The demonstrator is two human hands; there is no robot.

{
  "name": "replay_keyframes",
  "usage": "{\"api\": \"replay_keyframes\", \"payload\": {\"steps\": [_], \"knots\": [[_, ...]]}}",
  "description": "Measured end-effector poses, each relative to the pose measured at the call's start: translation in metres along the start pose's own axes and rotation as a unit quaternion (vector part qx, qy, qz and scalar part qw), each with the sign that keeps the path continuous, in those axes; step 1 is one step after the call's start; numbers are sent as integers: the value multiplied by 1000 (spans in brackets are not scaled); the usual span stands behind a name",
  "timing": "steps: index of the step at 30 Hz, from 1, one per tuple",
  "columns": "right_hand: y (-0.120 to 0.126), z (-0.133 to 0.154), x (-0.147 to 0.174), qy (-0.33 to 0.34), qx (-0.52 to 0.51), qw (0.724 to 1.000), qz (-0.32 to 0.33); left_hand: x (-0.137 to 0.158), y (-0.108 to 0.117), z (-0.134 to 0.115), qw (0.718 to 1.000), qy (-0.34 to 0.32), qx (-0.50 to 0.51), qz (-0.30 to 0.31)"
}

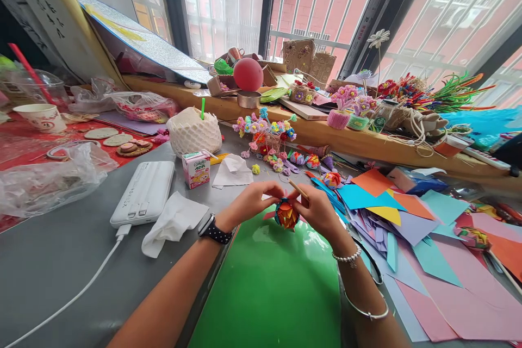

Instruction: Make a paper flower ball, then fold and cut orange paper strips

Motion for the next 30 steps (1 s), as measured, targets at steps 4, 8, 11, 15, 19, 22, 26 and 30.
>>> {"api": "replay_keyframes", "payload": {"steps": [4, 8, 11, 15, 19, 22, 26, 30], "knots": [[-4, 2, 0, 0, 5, 1000, 10, 0, 2, -2, 998, -1, -57, -11], [-6, 2, -1, 2, 12, 1000, 14, 1, 2, -2, 998, 3, -63, -23], [-6, 2, -1, -2, 14, 1000, 17, 1, 2, -2, 996, 11, -78, -33], [-5, 2, -1, 0, 16, 1000, 10, 1, 0, -4, 994, 7, -99, -43], [4, 2, -1, -5, 3, 1000, -26, -2, 1, 7, 998, 42, -1, -56], [20, 1, 1, -11, -25, 995, -99, -2, 1, 30, 980, 134, 125, -71], [37, 0, 7, -27, -64, 982, -177, 2, -26, 34, 930, 193, 312, 23], [37, 0, 6, -25, -77, 981, -175, 3, -38, 20, 908, 163, 377, 82]]}}
Point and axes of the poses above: each hand's wrist, its own x-axis away from the middle knuckle, its own y-axis out of the back of the hand, z = x × y, the point moved 9 cm from there along -x, towards the middle knuckle, and after that the axes turned 13 degrees about -x, right-handed, at the moved point
